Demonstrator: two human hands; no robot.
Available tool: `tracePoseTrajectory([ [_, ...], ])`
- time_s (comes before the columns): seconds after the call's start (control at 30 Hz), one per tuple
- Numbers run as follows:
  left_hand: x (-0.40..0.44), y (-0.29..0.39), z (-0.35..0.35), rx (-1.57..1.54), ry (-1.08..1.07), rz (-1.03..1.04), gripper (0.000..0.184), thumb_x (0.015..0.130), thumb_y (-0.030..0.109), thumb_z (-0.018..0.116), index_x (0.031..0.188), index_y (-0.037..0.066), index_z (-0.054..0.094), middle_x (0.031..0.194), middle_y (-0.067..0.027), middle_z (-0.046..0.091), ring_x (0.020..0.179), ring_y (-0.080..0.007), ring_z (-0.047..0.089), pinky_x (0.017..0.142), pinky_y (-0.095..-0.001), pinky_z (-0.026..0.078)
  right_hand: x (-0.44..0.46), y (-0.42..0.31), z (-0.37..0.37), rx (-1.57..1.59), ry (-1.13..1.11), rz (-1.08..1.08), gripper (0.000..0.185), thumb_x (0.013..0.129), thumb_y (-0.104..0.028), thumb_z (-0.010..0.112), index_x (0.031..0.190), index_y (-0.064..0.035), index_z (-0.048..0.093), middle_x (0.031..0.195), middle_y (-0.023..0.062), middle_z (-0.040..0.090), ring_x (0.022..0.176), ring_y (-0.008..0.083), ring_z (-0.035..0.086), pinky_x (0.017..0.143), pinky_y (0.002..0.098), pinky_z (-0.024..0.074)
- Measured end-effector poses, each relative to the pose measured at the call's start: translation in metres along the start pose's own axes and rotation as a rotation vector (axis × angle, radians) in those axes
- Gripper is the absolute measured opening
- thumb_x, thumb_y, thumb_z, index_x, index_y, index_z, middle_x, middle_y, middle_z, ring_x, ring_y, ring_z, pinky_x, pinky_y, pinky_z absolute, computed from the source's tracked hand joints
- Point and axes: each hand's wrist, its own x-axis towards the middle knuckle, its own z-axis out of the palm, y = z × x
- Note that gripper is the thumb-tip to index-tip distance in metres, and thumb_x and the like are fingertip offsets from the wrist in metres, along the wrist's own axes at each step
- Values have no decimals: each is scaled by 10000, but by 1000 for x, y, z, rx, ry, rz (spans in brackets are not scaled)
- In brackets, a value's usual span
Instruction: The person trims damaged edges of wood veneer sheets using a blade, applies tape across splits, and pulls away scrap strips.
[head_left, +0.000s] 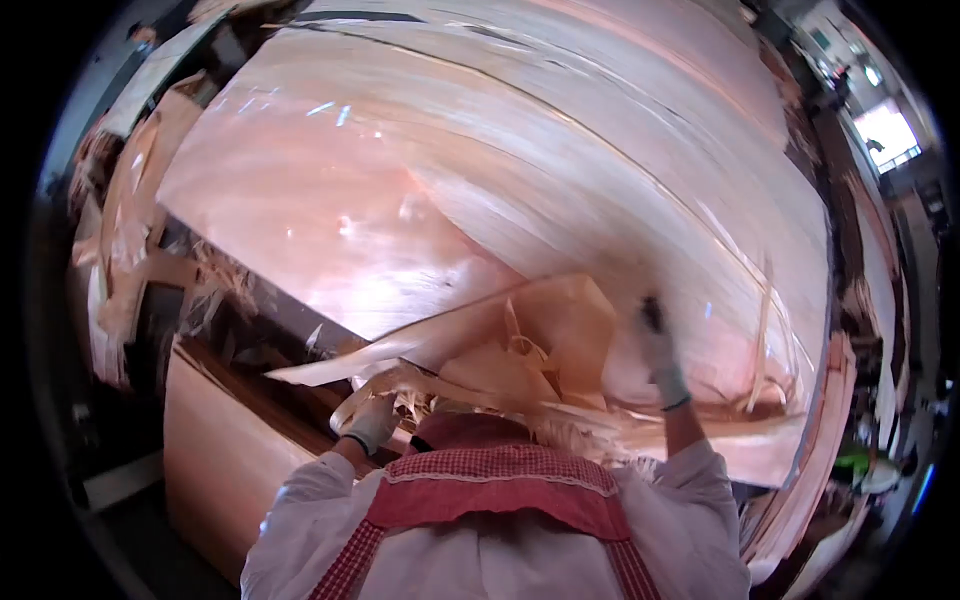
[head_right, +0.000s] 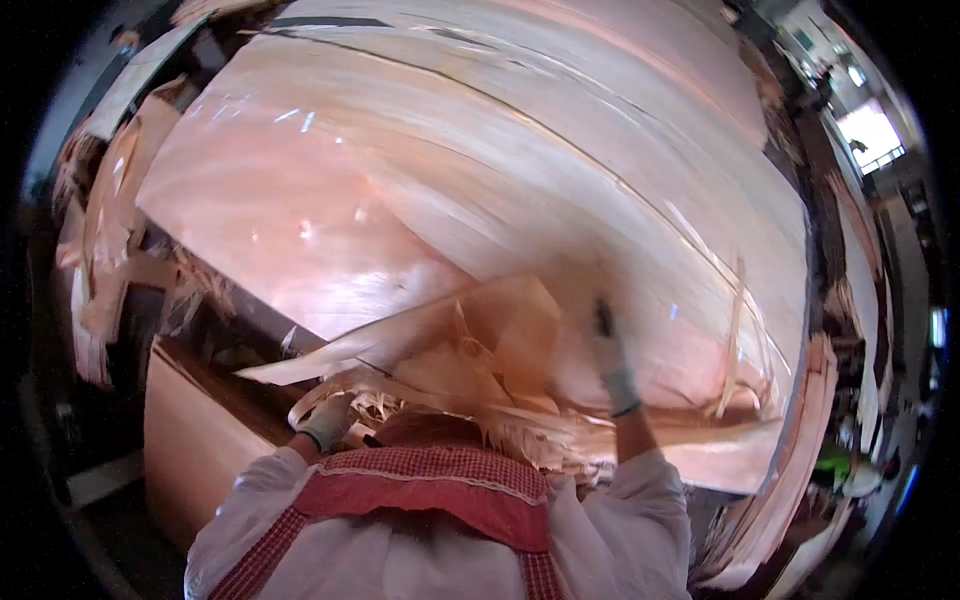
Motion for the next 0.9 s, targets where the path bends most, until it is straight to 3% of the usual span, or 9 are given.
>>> tracePoseTrajectory([
  [0.03, 9, 12, -22, -17, -42, 104, 390, 862, 233, 548, 1192, 25, 543, 1145, -214, 591, 992, -395, 599, 884, -443, 481, -32, -33, 60, -892, -79, 8, 501, 920, -136, 539, 1386, -15, 401, 1188, 135, 570, 1047, 232, 551, 872, 323, 454],
  [0.17, -6, 58, -128, 152, -79, 1245, 326, 880, 169, 534, 1152, 1, 598, 1053, -162, 653, 950, -327, 637, 889, -395, 490, -121, -16, 145, -1007, -621, 108, 574, 851, -325, 631, 1329, -63, 453, 1079, 241, 620, 996, 391, 601, 846, 433, 482],
  [0.33, -9, 110, -226, -812, -809, 500, 353, 962, 178, 499, 1225, -53, 544, 1191, -155, 608, 1059, -277, 619, 973, -400, 462, -256, 50, 60, -1175, 333, 159, 355, 846, -296, 591, 1129, -83, 621, 1014, 176, 655, 921, 372, 624, 789, 444, 490],
  [0.4, 21, 116, -224, -1351, -932, 537, 402, 949, 161, 535, 1261, -86, 478, 1152, -221, 602, 1063, -346, 604, 971, -427, 467, -336, 54, 22, -1236, 781, 652, 336, 857, -322, 571, 1081, -81, 642, 970, 183, 665, 883, 376, 632, 769, 442, 498],
  [0.47, 37, 141, -223, -1353, -845, 553, 398, 972, 172, 501, 1286, -68, 454, 1168, -203, 595, 1086, -326, 593, 987, -415, 458, -425, 54, 16, -1260, 952, 761, 349, 856, -353, 568, 1057, -81, 651, 909, 193, 672, 837, 376, 643, 736, 461, 509],
  [0.57, 59, 159, -200, -1081, -1002, 596, 378, 988, 174, 473, 1284, -60, 455, 1196, -189, 580, 1116, -305, 576, 995, -403, 453, -609, 187, 1, -1078, 1021, 1119, 447, 794, -463, 613, 1009, -78, 689, 847, 191, 681, 778, 393, 660, 686, 486, 521],
  [0.63, 50, 174, -183, -1038, -1055, 512, 368, 995, 166, 454, 1289, -56, 449, 1212, -183, 571, 1123, -287, 572, 993, -391, 454, -599, 194, 68, -1130, 986, 1469, 295, 798, -337, 646, 967, -101, 700, 968, 125, 693, 900, 295, 672, 734, 433, 541],
  [0.8, 38, 176, -135, -1126, -1127, 321, 379, 1006, 175, 429, 1312, -49, 419, 1201, -164, 574, 1118, -251, 570, 982, -360, 463, -534, 258, 93, -611, 873, 1325, 406, 794, -384, 623, 1055, -78, 681, 1108, 167, 656, 1016, 319, 639, 843, 446, 514],
  [0.9, 36, 178, -107, -1028, -1063, 344, 352, 1014, 151, 399, 1307, -40, 438, 1209, -145, 570, 1081, -212, 579, 960, -322, 471, -482, 268, 44, -1020, 739, 1012, 483, 762, -453, 655, 1004, -36, 666, 1005, 252, 647, 957, 405, 624, 815, 475, 505],
])
